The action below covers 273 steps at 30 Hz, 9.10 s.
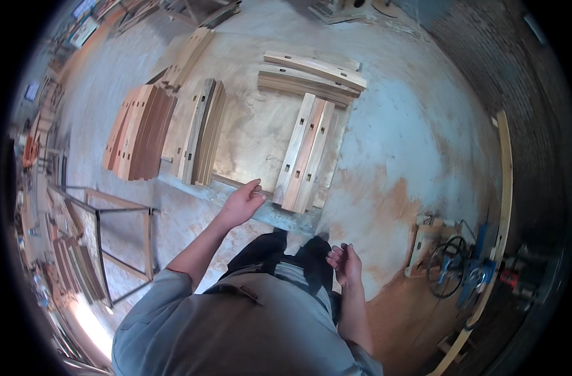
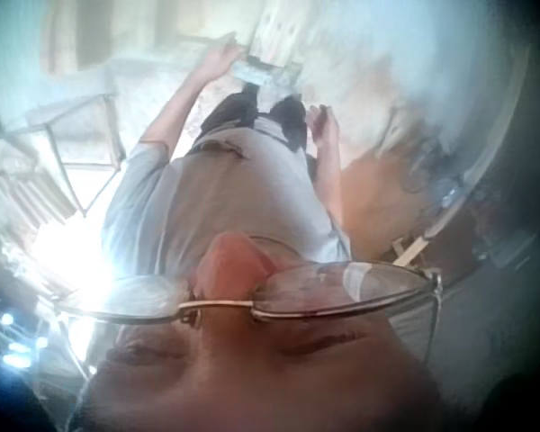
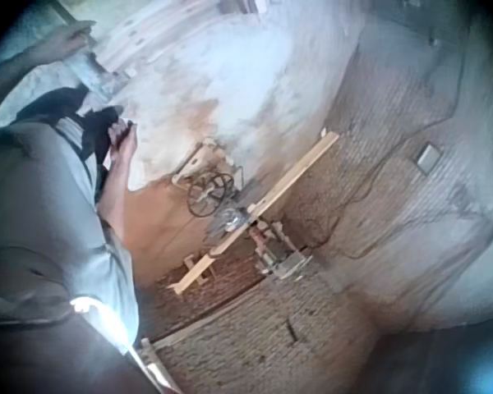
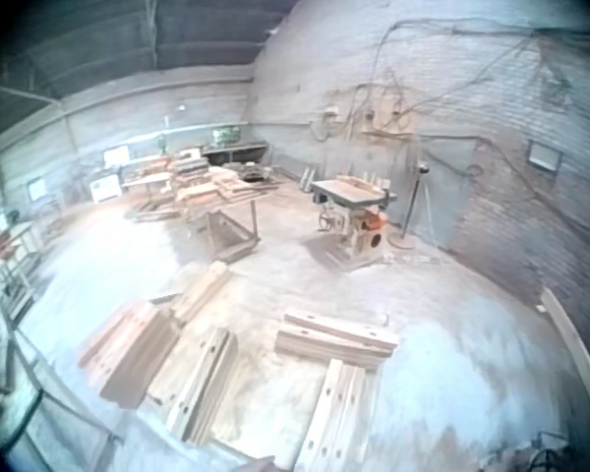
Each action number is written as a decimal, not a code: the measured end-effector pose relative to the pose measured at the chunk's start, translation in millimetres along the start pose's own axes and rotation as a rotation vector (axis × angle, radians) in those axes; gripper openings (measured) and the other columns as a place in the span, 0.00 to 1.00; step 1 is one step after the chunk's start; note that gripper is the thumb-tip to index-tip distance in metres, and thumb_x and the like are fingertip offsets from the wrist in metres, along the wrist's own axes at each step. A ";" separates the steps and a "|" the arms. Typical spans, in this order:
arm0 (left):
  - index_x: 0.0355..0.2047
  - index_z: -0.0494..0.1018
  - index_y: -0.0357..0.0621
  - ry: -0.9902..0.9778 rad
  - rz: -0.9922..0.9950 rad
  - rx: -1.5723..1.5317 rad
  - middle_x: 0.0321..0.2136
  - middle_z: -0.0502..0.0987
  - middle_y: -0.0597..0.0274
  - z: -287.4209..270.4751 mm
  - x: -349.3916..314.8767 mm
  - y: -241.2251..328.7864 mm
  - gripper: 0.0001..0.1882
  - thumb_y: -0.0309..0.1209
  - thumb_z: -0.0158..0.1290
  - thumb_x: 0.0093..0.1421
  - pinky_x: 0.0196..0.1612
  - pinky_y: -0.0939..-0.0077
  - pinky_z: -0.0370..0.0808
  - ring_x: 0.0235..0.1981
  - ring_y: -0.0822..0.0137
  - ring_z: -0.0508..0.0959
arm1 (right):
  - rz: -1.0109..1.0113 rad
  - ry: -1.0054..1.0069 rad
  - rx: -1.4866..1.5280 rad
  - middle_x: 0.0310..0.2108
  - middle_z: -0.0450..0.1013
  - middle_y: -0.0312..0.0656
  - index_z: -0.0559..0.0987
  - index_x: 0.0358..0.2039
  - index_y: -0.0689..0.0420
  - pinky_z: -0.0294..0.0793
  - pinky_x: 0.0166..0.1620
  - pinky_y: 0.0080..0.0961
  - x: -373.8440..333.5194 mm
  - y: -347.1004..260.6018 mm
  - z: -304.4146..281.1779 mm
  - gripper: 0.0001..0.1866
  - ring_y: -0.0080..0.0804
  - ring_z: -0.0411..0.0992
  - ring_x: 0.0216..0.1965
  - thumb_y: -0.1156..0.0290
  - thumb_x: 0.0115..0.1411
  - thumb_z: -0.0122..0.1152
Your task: The person picks up multiple pre-drilled wooden planks from a pile and stacks them neatly on a workbench. The person repeatedly lifts, aligns, and places the planks into organized stacks, then moves the workbench to another location in the workshop.
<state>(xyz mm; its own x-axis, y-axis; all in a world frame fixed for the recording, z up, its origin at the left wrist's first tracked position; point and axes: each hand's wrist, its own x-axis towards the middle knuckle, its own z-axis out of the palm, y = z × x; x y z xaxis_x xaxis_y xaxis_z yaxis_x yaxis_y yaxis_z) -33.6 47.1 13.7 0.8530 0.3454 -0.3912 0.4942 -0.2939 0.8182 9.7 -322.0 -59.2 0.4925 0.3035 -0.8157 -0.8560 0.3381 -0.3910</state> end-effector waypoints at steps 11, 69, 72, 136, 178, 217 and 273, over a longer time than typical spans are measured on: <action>0.49 0.68 0.34 0.508 -0.434 -0.105 0.38 0.77 0.47 93.2 -9.2 20.5 0.23 0.38 0.51 0.59 0.45 0.68 0.72 0.42 0.57 0.77 | 0.169 -0.162 -0.493 0.34 0.74 0.45 0.69 0.43 0.59 0.78 0.34 0.30 144.9 -218.0 32.4 0.14 0.33 0.74 0.30 0.61 0.65 0.48; 0.56 0.63 0.31 1.327 -0.771 -0.380 0.51 0.71 0.47 217.9 110.6 160.3 0.24 0.32 0.49 0.63 0.55 0.71 0.67 0.53 0.62 0.71 | -0.524 -0.659 -1.264 0.29 0.73 0.37 0.73 0.46 0.61 0.70 0.27 0.20 330.8 -530.3 335.4 0.16 0.21 0.69 0.25 0.63 0.64 0.48; 0.56 0.63 0.32 1.320 -0.772 -0.387 0.52 0.71 0.47 219.6 117.0 165.3 0.24 0.32 0.50 0.63 0.56 0.71 0.66 0.53 0.62 0.71 | -0.546 -0.690 -1.101 0.32 0.72 0.38 0.72 0.49 0.62 0.71 0.28 0.20 322.6 -533.1 334.5 0.17 0.20 0.70 0.29 0.66 0.63 0.50; 0.52 0.61 0.36 1.422 0.182 -1.731 0.50 0.70 0.49 68.8 187.0 158.8 0.18 0.36 0.42 0.67 0.60 0.56 0.65 0.52 0.55 0.71 | -0.208 -1.106 -1.477 0.38 0.76 0.41 0.71 0.50 0.62 0.73 0.35 0.21 272.8 -402.1 351.0 0.17 0.25 0.74 0.34 0.72 0.61 0.56; 0.46 0.65 0.36 1.272 0.312 -1.515 0.42 0.74 0.54 57.1 213.2 133.6 0.16 0.36 0.47 0.65 0.51 0.63 0.73 0.44 0.60 0.76 | -1.271 -1.291 -1.665 0.47 0.70 0.50 0.70 0.48 0.64 0.66 0.53 0.36 179.3 -406.8 356.8 0.24 0.42 0.68 0.49 0.75 0.50 0.63; 0.47 0.69 0.36 1.692 -0.486 -0.929 0.38 0.77 0.58 224.2 70.8 127.1 0.13 0.30 0.48 0.65 0.40 0.76 0.75 0.38 0.71 0.76 | -1.145 -0.768 -2.203 0.37 0.71 0.54 0.73 0.40 0.62 0.70 0.43 0.39 315.0 -411.9 363.7 0.17 0.51 0.70 0.39 0.65 0.54 0.60; 0.49 0.68 0.33 1.146 -0.191 0.424 0.41 0.71 0.49 -90.2 -0.3 -92.0 0.29 0.30 0.60 0.46 0.48 0.62 0.68 0.43 0.51 0.70 | -1.440 -1.274 -2.115 0.40 0.70 0.41 0.76 0.36 0.54 0.55 0.59 0.45 136.8 -76.6 315.5 0.20 0.40 0.65 0.49 0.56 0.46 0.65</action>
<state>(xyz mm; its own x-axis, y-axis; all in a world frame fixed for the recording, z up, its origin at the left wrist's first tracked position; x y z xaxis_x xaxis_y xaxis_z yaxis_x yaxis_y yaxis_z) -94.5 154.4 -23.4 0.2276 0.9327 0.2796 0.7920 -0.3444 0.5042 192.2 -25.3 -6.4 -0.2427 0.9672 0.0745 0.9129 0.2537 -0.3199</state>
